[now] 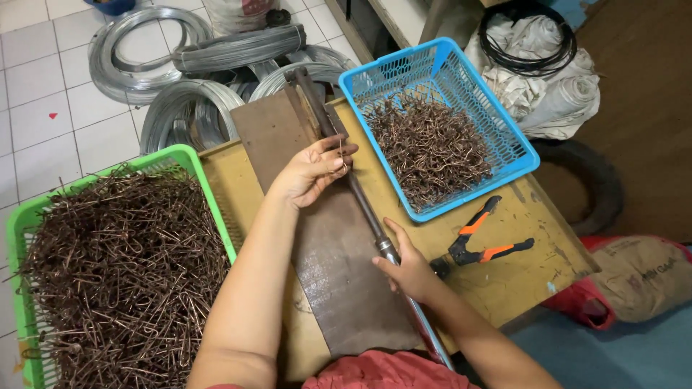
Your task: Using a manual lever-operated jig to bend small metal wires into a specific shape and sorting them into baskets.
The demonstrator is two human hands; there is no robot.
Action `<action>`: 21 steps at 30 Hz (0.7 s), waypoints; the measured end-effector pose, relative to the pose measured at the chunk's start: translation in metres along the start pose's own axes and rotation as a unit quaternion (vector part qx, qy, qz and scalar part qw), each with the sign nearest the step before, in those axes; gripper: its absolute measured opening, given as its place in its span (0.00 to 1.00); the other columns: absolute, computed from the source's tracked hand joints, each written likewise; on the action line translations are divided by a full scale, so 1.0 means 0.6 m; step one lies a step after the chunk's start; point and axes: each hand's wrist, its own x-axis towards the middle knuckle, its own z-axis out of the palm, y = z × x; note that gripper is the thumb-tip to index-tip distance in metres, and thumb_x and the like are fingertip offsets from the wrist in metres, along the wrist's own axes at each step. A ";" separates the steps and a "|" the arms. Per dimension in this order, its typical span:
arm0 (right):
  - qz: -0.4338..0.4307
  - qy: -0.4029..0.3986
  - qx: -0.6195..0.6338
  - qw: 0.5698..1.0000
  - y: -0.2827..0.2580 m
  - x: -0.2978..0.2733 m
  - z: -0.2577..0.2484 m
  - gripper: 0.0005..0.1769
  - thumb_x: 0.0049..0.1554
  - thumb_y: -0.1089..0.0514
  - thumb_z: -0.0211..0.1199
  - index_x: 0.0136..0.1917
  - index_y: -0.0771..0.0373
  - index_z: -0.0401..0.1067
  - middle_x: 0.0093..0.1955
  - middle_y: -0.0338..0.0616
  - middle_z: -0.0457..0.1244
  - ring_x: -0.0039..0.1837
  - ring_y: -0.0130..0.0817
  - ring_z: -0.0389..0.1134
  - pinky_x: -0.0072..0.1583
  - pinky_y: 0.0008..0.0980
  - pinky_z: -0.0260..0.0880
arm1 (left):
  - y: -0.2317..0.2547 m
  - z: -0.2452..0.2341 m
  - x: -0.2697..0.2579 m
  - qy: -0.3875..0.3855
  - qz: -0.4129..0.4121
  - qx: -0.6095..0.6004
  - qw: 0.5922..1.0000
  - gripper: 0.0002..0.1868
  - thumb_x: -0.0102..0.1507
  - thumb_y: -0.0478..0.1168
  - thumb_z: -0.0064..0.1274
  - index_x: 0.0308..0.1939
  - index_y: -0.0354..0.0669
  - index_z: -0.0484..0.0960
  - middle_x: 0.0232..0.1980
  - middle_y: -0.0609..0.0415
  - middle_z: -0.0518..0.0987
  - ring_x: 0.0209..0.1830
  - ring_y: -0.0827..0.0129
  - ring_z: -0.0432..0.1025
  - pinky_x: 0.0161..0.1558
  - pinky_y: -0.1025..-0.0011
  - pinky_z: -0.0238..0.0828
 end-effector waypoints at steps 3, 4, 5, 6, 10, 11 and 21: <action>0.000 0.002 -0.003 1.000 0.010 0.005 -0.001 0.51 0.61 0.62 0.67 0.89 0.46 0.43 0.32 0.51 0.64 0.25 0.40 0.69 0.29 0.31 0.74 | -0.003 -0.017 0.012 0.001 0.006 -0.007 1.000 0.32 0.63 0.20 0.63 0.70 0.34 0.76 0.62 0.33 0.84 0.55 0.48 0.84 0.51 0.62 0.89; 0.000 0.003 -0.003 1.000 0.008 0.004 0.001 0.51 0.61 0.62 0.67 0.89 0.46 0.43 0.32 0.51 0.64 0.25 0.40 0.69 0.29 0.31 0.74 | -0.004 -0.018 0.009 0.001 0.005 -0.007 1.000 0.32 0.63 0.20 0.63 0.70 0.34 0.76 0.62 0.33 0.84 0.55 0.48 0.84 0.51 0.62 0.89; -0.009 0.007 -0.004 1.000 0.006 0.003 0.002 0.50 0.61 0.62 0.66 0.89 0.48 0.45 0.32 0.50 0.64 0.25 0.39 0.69 0.28 0.29 0.73 | -0.006 -0.017 0.006 0.033 -0.014 0.090 0.995 0.33 0.60 0.24 0.68 0.69 0.34 0.75 0.60 0.38 0.84 0.54 0.51 0.84 0.52 0.59 0.88; -0.018 0.011 -0.005 1.000 0.004 0.001 0.003 0.49 0.61 0.62 0.66 0.88 0.50 0.46 0.32 0.49 0.64 0.25 0.38 0.69 0.27 0.28 0.72 | -0.009 -0.015 0.004 0.064 -0.033 0.186 0.980 0.36 0.57 0.27 0.73 0.68 0.34 0.75 0.59 0.43 0.84 0.53 0.55 0.84 0.53 0.56 0.88; -0.029 0.015 -0.039 0.999 0.022 0.016 0.003 0.47 0.61 0.61 0.67 0.87 0.48 0.50 0.31 0.49 0.66 0.26 0.39 0.71 0.28 0.30 0.73 | -0.003 0.107 -0.028 -0.009 -0.109 0.608 0.787 0.27 0.52 0.37 0.79 0.54 0.49 0.88 0.47 0.51 0.91 0.49 0.61 0.86 0.52 0.62 0.85; -0.016 0.022 -0.058 0.998 0.027 0.018 0.003 0.45 0.61 0.59 0.67 0.86 0.48 0.52 0.39 0.55 0.68 0.26 0.38 0.71 0.28 0.30 0.73 | -0.013 0.142 -0.028 -0.074 -0.097 0.651 0.749 0.26 0.53 0.41 0.78 0.55 0.48 0.89 0.48 0.48 0.90 0.53 0.53 0.85 0.57 0.57 0.82; -0.015 0.051 -0.042 0.998 0.019 0.010 0.012 0.46 0.59 0.59 0.68 0.86 0.53 0.53 0.61 0.66 0.68 0.26 0.33 0.71 0.27 0.25 0.73 | -0.206 0.220 0.236 0.068 0.005 0.588 0.806 0.35 0.63 0.65 0.66 0.69 0.55 0.82 0.55 0.62 0.90 0.62 0.69 0.83 0.63 0.63 0.79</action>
